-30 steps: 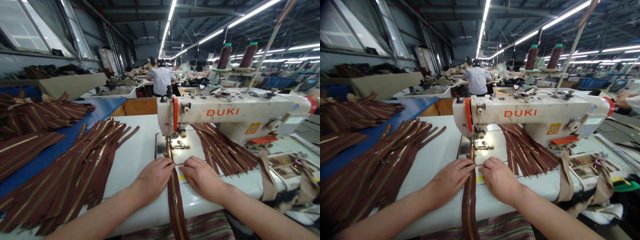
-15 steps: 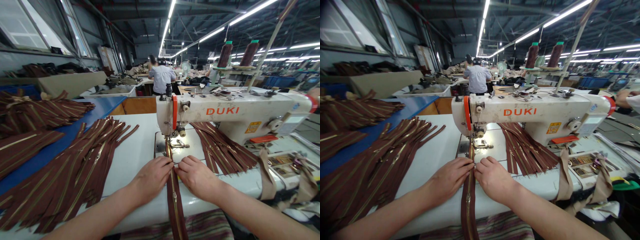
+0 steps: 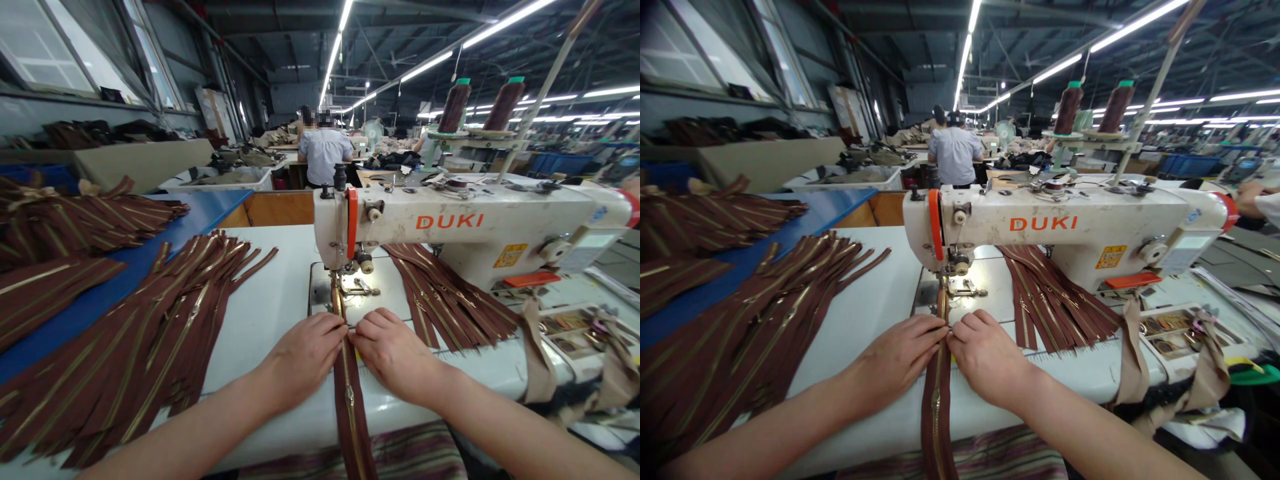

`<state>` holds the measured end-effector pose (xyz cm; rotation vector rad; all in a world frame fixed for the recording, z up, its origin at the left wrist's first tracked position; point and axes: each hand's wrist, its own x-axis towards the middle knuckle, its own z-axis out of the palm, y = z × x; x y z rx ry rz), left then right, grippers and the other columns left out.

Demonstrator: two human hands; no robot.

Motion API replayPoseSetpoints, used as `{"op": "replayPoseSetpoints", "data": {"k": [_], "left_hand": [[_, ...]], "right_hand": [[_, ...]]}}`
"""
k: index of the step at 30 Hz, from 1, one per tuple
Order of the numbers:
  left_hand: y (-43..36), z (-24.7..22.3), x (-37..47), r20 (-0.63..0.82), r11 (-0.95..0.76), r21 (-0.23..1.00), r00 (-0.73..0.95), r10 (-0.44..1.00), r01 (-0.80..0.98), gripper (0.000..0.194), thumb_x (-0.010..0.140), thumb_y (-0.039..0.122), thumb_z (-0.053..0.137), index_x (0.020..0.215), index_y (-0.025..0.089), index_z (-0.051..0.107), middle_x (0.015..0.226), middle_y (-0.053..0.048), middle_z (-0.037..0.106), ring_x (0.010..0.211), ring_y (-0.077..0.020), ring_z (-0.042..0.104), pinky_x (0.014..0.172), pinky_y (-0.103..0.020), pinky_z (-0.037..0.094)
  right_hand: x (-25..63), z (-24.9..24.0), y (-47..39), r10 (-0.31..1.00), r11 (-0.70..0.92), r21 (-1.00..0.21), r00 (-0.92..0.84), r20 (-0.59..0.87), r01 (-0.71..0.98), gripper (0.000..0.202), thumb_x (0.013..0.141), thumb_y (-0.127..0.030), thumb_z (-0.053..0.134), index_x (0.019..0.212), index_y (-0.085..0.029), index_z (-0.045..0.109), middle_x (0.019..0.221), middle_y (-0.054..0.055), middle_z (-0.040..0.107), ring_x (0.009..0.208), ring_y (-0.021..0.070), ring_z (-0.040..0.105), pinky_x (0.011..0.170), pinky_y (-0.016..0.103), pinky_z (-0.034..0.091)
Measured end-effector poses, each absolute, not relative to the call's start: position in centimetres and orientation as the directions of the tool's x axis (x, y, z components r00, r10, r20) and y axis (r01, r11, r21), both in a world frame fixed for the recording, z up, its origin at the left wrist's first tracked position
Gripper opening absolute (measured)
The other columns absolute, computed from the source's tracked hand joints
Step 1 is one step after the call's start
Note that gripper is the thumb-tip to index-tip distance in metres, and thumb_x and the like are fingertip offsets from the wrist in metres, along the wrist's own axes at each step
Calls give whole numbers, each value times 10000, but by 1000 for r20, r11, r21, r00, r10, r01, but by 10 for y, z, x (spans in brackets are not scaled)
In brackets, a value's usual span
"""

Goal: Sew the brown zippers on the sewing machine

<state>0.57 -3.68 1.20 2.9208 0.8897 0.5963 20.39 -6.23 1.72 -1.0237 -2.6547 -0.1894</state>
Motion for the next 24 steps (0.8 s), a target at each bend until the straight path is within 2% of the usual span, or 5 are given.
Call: {"op": "replayPoseSetpoints", "data": {"k": [6, 12, 24], "left_hand": [[-34, 13, 5, 327, -835, 125, 772, 545, 536, 251, 945, 150, 388, 1081, 128, 597, 1071, -93, 626, 1027, -220, 562, 940, -402, 478], [-24, 15, 8, 320, -809, 124, 748, 581, 575, 256, 913, 127, 404, 1071, 134, 605, 1091, -98, 635, 1029, -216, 578, 936, -396, 488], [0, 9, 8, 359, -791, 24, 733, 578, 612, 264, 926, 114, 362, 1043, 133, 598, 1101, -97, 641, 1024, -219, 594, 927, -396, 487]], "right_hand": [[204, 17, -57, 634, 742, 26, -713, 301, 670, 128, 929, -141, 494, 963, -127, 617, 871, 57, 576, 838, 212, 459, 783, 356, 350], [203, 16, -43, 626, 745, 43, -720, 300, 666, 130, 924, -134, 498, 863, -134, 613, 838, 56, 571, 832, 210, 463, 778, 349, 357], [196, 17, -7, 650, 706, 82, -690, 320, 703, 116, 893, -126, 516, 860, -131, 627, 867, 72, 596, 863, 222, 482, 799, 348, 379]]}}
